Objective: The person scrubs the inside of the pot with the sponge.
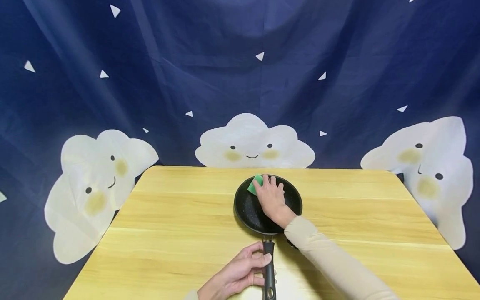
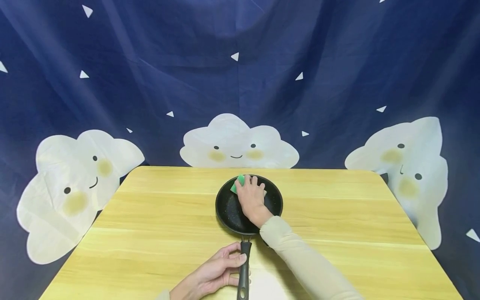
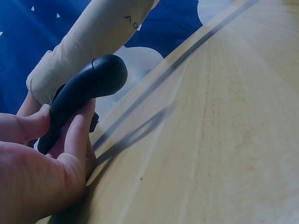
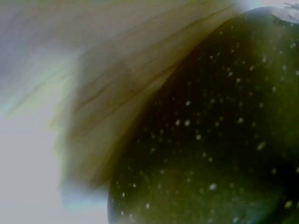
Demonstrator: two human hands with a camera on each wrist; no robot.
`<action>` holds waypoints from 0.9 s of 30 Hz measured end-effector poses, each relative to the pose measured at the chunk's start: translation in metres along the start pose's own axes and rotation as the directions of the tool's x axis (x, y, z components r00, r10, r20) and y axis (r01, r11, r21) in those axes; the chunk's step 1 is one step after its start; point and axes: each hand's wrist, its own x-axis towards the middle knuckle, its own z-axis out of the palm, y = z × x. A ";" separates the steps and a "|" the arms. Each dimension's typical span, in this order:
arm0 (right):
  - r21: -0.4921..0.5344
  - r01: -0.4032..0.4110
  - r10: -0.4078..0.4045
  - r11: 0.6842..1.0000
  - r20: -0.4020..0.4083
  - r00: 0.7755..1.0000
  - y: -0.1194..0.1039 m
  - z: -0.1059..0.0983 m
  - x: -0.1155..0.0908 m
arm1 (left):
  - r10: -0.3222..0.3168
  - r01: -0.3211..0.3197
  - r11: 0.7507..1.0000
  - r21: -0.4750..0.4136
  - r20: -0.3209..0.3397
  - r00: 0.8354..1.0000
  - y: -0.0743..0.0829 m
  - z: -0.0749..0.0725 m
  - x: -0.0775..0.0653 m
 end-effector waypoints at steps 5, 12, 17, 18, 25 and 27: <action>-0.036 0.015 -0.015 0.999 0.013 1.000 0.003 -0.003 0.001 | -0.006 0.006 1.000 -0.003 0.003 1.000 0.003 0.001 0.000; -0.057 0.006 -0.003 0.998 0.058 0.998 0.006 -0.006 0.000 | -0.001 0.001 1.000 0.007 -0.013 1.000 0.002 0.002 0.000; -0.066 -0.007 0.015 0.998 0.126 0.992 0.010 -0.012 0.000 | 0.007 -0.007 1.000 0.017 -0.016 1.000 0.000 0.003 0.001; -0.066 -0.011 0.020 0.998 0.135 0.991 0.011 -0.013 -0.001 | 0.007 -0.007 1.000 0.015 -0.018 1.000 0.000 0.003 0.001; -0.052 -0.028 0.037 0.998 0.188 0.981 0.017 -0.017 -0.004 | 0.007 -0.007 1.000 0.015 -0.030 1.000 0.000 0.004 0.000; -0.040 -0.014 0.021 0.999 0.186 0.982 0.020 -0.017 -0.005 | 0.007 -0.007 1.000 0.015 -0.035 0.999 0.001 0.004 0.000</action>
